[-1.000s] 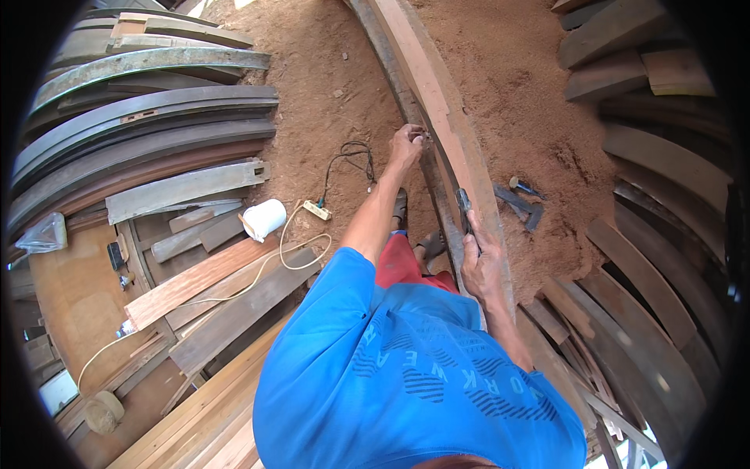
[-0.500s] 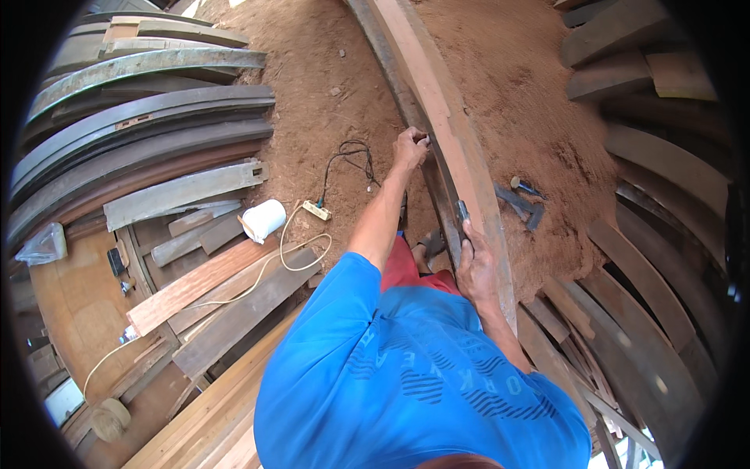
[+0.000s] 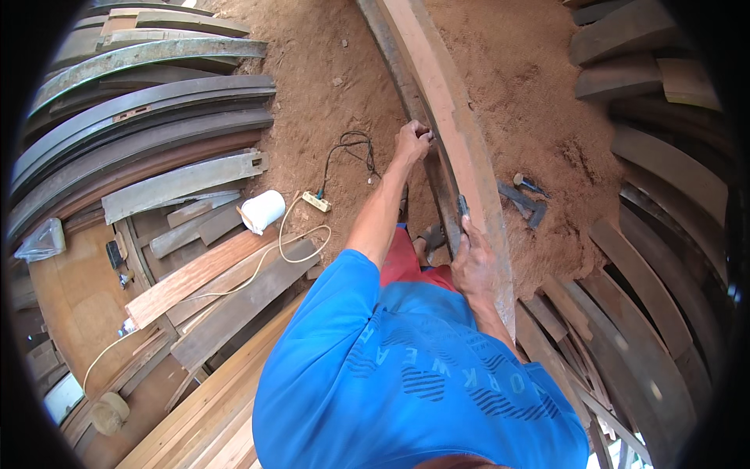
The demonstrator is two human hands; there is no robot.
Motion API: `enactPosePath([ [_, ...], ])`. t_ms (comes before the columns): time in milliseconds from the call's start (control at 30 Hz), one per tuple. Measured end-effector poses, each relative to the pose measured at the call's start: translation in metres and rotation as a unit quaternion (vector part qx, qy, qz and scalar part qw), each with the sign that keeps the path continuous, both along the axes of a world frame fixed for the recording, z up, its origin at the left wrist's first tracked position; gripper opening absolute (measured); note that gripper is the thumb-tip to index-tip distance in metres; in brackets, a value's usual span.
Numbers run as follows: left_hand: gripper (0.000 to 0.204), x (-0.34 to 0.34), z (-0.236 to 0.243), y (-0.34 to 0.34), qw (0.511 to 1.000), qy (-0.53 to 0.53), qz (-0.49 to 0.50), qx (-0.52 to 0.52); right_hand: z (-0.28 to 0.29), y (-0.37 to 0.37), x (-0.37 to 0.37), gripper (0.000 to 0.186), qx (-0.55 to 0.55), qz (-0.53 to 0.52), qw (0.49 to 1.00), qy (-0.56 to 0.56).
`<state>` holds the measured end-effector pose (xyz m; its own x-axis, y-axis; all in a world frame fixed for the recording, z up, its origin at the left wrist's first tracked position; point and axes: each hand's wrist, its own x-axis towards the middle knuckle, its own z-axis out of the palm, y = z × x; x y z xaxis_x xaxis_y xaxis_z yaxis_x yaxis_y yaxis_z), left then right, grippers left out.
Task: The person shapes a long curved wooden plank using a hand saw, a mallet with a chisel, and an electric sander. They repeatedly cut, chip, and sand the plank while standing in a cluttered workshop.
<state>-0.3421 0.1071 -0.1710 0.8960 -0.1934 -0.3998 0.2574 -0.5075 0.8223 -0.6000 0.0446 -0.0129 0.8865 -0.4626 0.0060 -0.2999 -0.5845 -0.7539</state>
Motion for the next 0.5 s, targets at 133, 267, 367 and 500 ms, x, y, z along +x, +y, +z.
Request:
enactPosePath([
  [133,0.013,0.002,-0.003,0.0,0.999,-0.035,-0.018,0.011,-0.004,0.0,0.029,0.031,0.065,0.003,0.996,0.055],
  [267,0.013,0.002,-0.007,0.003,1.0,-0.024,0.006,-0.019,-0.011,-0.004,0.017,0.032,0.06,0.025,0.997,0.037],
  [367,0.015,0.004,-0.006,0.001,1.0,-0.016,-0.005,0.017,-0.003,-0.002,0.021,0.034,0.045,0.023,0.998,0.027],
  [500,0.015,-0.004,-0.011,-0.001,1.0,-0.013,-0.01,0.019,0.025,-0.005,0.037,0.04,-0.023,0.024,0.999,0.028],
])
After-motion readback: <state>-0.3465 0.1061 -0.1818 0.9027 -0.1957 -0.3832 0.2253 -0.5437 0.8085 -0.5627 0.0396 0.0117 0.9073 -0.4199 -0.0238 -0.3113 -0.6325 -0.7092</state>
